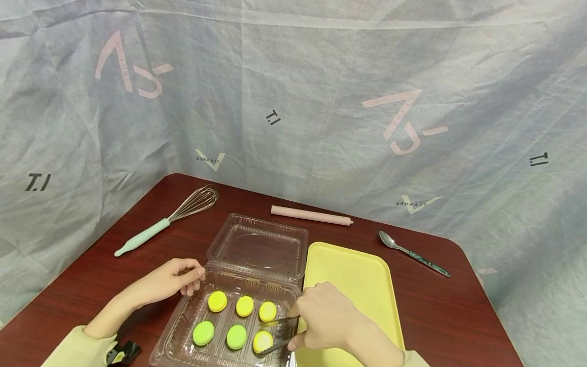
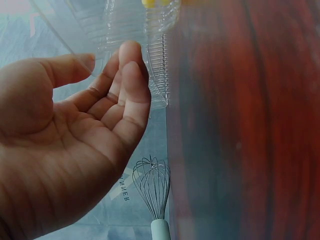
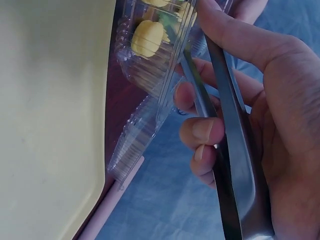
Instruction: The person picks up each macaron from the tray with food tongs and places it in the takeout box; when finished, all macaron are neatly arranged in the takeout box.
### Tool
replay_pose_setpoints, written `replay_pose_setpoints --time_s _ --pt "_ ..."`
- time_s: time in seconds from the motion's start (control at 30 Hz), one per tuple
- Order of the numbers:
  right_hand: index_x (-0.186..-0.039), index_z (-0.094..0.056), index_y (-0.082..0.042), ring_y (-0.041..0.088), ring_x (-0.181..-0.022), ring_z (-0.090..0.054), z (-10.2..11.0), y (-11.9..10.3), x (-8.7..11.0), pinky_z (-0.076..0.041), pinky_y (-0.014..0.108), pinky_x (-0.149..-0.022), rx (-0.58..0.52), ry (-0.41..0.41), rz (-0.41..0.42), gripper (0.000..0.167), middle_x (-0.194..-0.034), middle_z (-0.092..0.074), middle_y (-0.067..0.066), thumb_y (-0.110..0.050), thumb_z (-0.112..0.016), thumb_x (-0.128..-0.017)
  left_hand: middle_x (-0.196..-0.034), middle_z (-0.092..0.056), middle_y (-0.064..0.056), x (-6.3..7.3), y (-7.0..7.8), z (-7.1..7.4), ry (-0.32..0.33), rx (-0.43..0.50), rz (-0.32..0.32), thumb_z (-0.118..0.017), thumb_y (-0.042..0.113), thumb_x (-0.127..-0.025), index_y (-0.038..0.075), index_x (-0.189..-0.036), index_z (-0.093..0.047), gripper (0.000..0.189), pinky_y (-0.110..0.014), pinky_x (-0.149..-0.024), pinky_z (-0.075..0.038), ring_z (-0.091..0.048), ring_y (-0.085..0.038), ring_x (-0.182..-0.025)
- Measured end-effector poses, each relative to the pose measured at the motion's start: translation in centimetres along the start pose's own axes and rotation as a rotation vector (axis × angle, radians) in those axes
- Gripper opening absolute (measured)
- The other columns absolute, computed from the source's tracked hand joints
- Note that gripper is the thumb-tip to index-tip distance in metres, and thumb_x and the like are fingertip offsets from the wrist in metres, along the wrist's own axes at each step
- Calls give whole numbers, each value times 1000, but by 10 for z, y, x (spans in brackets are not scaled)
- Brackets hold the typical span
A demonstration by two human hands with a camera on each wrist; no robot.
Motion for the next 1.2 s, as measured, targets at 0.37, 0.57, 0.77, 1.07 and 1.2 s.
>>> replay_pose_setpoints --time_s 0.37,0.57,0.77,1.07,1.2 --pt "-107 -78 -33 -8 -56 -38 5 10 11 -31 20 -52 -61 26 -56 43 -69 -46 -27 -60 -80 -73 -74 -61 -3 0 0 0 1 5 3 -53 17 -105 -1 -97 -64 23 -28 -61 -51 -59 -14 -62" --pt "-107 -78 -29 -9 -61 -43 12 20 20 -36 20 -54 -87 59 -95 45 -74 -48 -28 -62 -77 -77 -74 -61 -4 0 0 0 3 7 -4 -53 17 -105 -1 -96 -64 23 -28 -60 -51 -59 -14 -62" --pt "-105 -77 -27 -8 -60 -43 19 33 31 -34 19 -53 -90 115 -123 41 -77 -51 -27 -58 -78 -78 -74 -62 -5 0 0 0 2 0 -5 -53 17 -105 -1 -96 -64 23 -28 -60 -51 -59 -13 -62" --pt "-102 -72 -33 -9 -55 -32 27 62 51 -30 17 -51 -46 245 -192 37 -76 -45 -30 -57 -80 -76 -75 -62 -4 0 -2 -1 0 10 -2 -53 17 -105 -1 -97 -64 23 -28 -61 -51 -59 -13 -62" --pt "-102 -71 -33 -7 -55 -30 26 77 63 -28 17 -50 -32 278 -252 37 -76 -43 -29 -57 -81 -76 -75 -62 -5 -1 -3 -1 2 14 -1 -53 17 -105 -1 -97 -64 22 -28 -61 -51 -59 -13 -62"
Point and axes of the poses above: each hand's wrist, its own x-axis away from the middle knuckle, its own z-axis out of the back of the hand, y = z × x, the point moved 7 cm from there along -x, towards the middle knuckle
